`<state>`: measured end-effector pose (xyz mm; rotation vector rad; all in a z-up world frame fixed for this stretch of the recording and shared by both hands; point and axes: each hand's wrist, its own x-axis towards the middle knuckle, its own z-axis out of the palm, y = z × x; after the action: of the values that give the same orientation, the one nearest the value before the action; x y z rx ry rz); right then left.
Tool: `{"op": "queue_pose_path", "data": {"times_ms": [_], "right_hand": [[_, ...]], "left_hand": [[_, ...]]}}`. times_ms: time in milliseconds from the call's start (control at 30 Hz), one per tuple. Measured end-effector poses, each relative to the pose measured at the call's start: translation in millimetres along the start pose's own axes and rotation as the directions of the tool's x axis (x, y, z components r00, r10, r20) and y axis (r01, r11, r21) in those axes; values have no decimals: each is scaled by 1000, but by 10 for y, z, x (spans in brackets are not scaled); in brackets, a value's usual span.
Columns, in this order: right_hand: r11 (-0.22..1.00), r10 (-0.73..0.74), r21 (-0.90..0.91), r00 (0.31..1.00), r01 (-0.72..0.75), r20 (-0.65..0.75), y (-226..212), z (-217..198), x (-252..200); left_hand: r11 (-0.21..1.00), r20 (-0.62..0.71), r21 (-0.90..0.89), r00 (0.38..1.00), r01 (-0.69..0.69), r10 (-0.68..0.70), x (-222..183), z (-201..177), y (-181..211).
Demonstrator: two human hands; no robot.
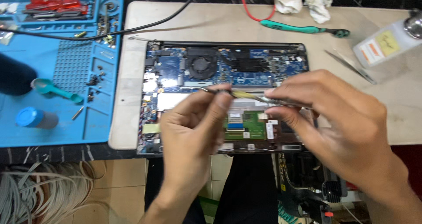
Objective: The person removes a cooling fan from a disassembled laptop motherboard, then uses a screwdriver to tighten several screws around the fan area and other parts of the board.
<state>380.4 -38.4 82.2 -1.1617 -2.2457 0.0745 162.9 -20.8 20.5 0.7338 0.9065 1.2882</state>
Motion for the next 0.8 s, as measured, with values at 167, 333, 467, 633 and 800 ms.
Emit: {"op": "queue_pose_path", "data": {"times_ms": [167,333,467,633,800], "right_hand": [[943,259,260,948,-207,-186,303,-78,-185],[568,620,793,747,-218,-239,720,152,-28],[183,647,967,762,-175,16,796,338,130],[-4,654,996,753,-85,66,963,412,1],[201,710,969,703,-143,-44,1010,341,-135]], "left_hand": [[996,-119,-64,990,64,-71,180,215,112],[995,-90,-32,992,91,-93,227,469,129],[975,-39,123,981,-185,191,230,563,67],[901,9,274,938,-335,346,198,527,61],[855,42,248,887,-455,460,107,467,34]]}}
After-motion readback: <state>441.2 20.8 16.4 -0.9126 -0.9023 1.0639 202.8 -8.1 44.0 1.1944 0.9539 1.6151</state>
